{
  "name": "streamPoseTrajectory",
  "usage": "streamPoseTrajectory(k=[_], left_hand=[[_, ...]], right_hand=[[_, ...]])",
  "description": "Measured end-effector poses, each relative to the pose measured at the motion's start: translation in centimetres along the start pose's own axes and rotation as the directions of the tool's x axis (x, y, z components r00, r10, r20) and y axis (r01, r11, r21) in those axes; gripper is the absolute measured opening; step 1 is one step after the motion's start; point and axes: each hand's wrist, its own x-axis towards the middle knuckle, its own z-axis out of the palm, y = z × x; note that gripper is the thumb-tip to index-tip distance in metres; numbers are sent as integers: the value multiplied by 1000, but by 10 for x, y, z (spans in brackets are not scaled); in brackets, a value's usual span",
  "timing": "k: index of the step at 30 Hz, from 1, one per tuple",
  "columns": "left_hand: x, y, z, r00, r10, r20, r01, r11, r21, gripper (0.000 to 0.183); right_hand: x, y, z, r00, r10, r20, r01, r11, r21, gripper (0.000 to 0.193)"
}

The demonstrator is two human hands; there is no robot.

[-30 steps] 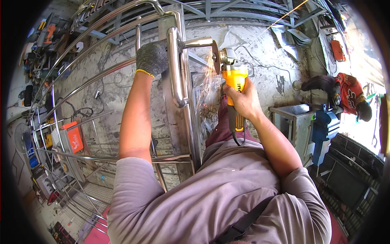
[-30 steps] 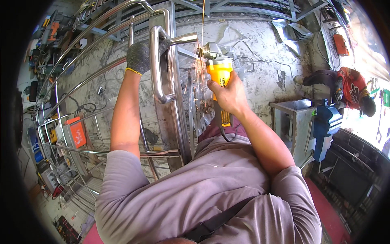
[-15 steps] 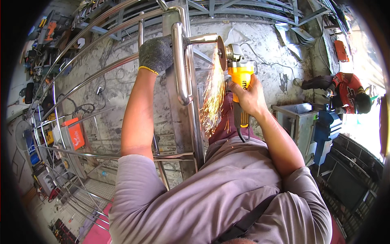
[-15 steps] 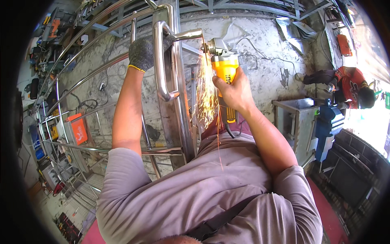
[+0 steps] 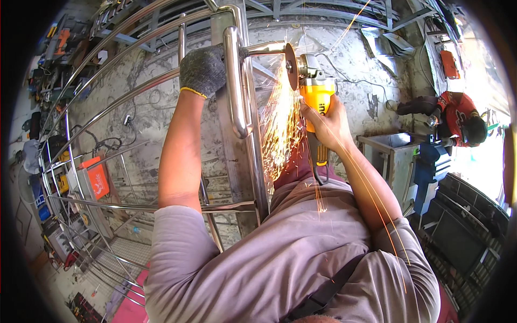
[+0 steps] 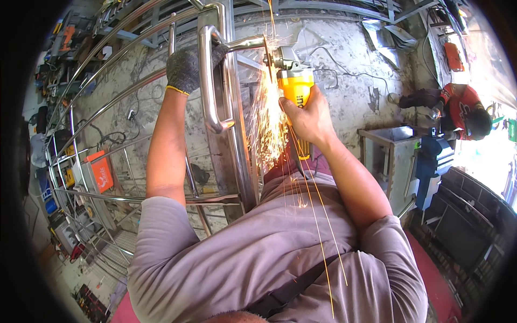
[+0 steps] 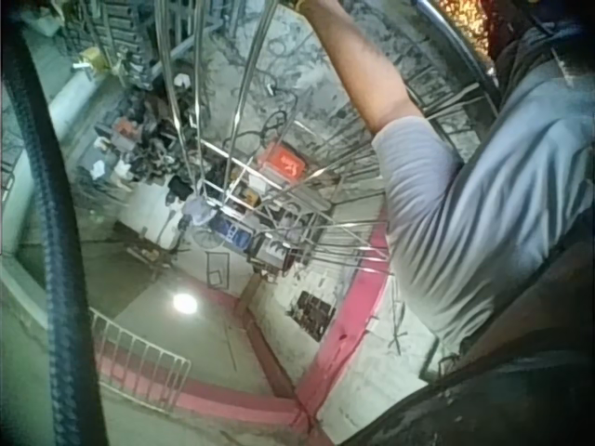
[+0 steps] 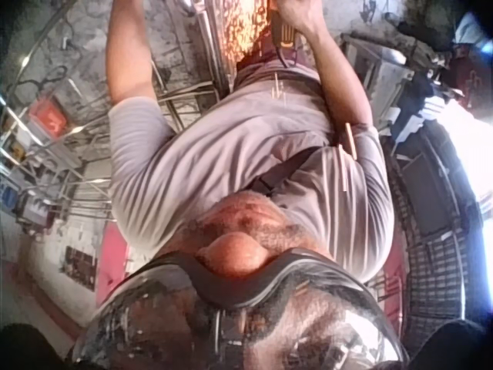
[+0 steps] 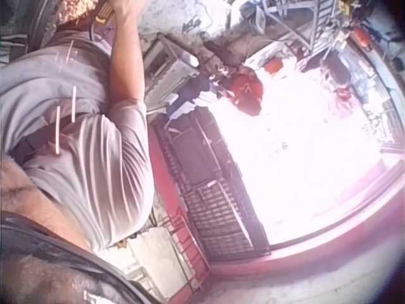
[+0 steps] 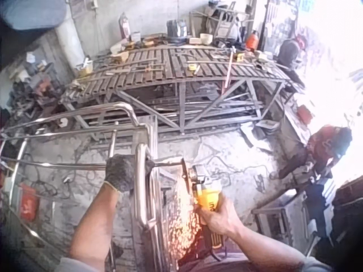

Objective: Measuring, marking, and using an angle grinder to cut or trim components of a stainless steel rack/frame.

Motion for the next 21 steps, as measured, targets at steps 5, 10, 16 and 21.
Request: streamPoseTrajectory(k=[5, 10, 16, 21], left_hand=[[1, -11, 17, 998, 23, -56, -22, 1000, 6, 30], [-1, 6, -4, 1000, -3, 4, 3, 1000, -20, 35], [-1, -9, 8, 1000, 20, -6, -20, 1000, 20, 40], [-1, -1, 2, 1000, 21, -20, -21, 1000, 13, 42]], right_hand=[[0, -2, 2, 1000, 6, 6, -6, 1000, -11, 49], [5, 13, 1, 996, -76, -39, 74, 996, -50, 33], [4, 3, 2, 997, -73, -30, 71, 996, -57, 33], [7, 10, 3, 995, -84, -56, 79, 993, -85, 34]])
